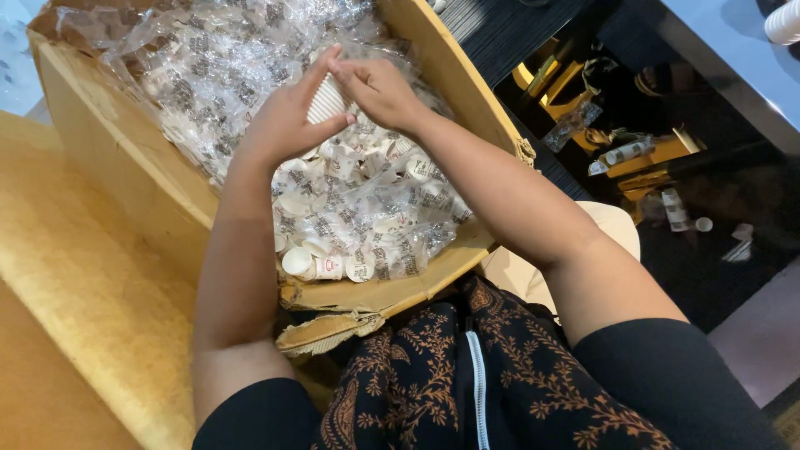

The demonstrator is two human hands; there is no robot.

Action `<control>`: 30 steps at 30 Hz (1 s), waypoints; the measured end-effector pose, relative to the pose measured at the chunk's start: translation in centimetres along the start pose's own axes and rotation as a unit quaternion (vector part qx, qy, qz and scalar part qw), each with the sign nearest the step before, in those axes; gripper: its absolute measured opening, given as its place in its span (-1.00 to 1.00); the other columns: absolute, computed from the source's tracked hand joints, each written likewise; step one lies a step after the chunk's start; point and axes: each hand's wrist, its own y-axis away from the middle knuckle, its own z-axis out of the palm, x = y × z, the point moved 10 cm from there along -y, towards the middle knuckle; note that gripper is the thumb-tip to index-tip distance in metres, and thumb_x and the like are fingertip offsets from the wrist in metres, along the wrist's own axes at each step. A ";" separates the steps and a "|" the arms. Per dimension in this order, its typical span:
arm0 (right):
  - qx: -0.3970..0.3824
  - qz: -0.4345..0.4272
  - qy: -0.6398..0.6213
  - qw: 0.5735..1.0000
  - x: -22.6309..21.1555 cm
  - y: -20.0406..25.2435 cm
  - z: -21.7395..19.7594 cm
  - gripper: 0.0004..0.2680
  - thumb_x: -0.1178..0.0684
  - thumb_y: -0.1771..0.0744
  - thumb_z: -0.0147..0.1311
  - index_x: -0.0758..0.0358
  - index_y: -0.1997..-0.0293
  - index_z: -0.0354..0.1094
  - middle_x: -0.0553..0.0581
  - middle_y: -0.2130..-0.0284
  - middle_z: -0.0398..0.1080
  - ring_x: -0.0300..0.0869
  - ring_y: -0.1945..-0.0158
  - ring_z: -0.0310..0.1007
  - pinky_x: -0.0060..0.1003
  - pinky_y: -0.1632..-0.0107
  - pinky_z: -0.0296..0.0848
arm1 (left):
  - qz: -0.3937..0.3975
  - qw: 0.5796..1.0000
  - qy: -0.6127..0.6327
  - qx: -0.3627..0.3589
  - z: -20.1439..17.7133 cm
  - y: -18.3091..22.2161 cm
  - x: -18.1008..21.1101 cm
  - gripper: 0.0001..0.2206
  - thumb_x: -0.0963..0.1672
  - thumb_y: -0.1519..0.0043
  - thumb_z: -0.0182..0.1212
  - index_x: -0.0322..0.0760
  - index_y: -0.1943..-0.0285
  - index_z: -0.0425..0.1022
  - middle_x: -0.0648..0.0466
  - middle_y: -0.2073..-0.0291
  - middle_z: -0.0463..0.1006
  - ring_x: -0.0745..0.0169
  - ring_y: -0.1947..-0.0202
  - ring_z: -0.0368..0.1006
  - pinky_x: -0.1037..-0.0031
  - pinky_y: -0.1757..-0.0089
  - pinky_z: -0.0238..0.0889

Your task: Unpacking and sorting small paper cups from a cardboard box.

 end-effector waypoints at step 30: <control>-0.019 0.058 -0.134 0.989 1.0 -1.5 -1.4 -0.72 -0.16 -0.49 -0.16 0.25 0.12 0.32 -0.04 0.47 0.34 -0.36 0.54 0.32 -0.40 0.46 0.32 | -0.074 0.997 0.022 0.003 -0.1 0.2 -2.0 -0.19 0.18 -0.26 0.28 0.19 -0.66 -0.06 -0.27 0.04 0.65 -0.32 0.09 0.61 0.08 0.04 0.44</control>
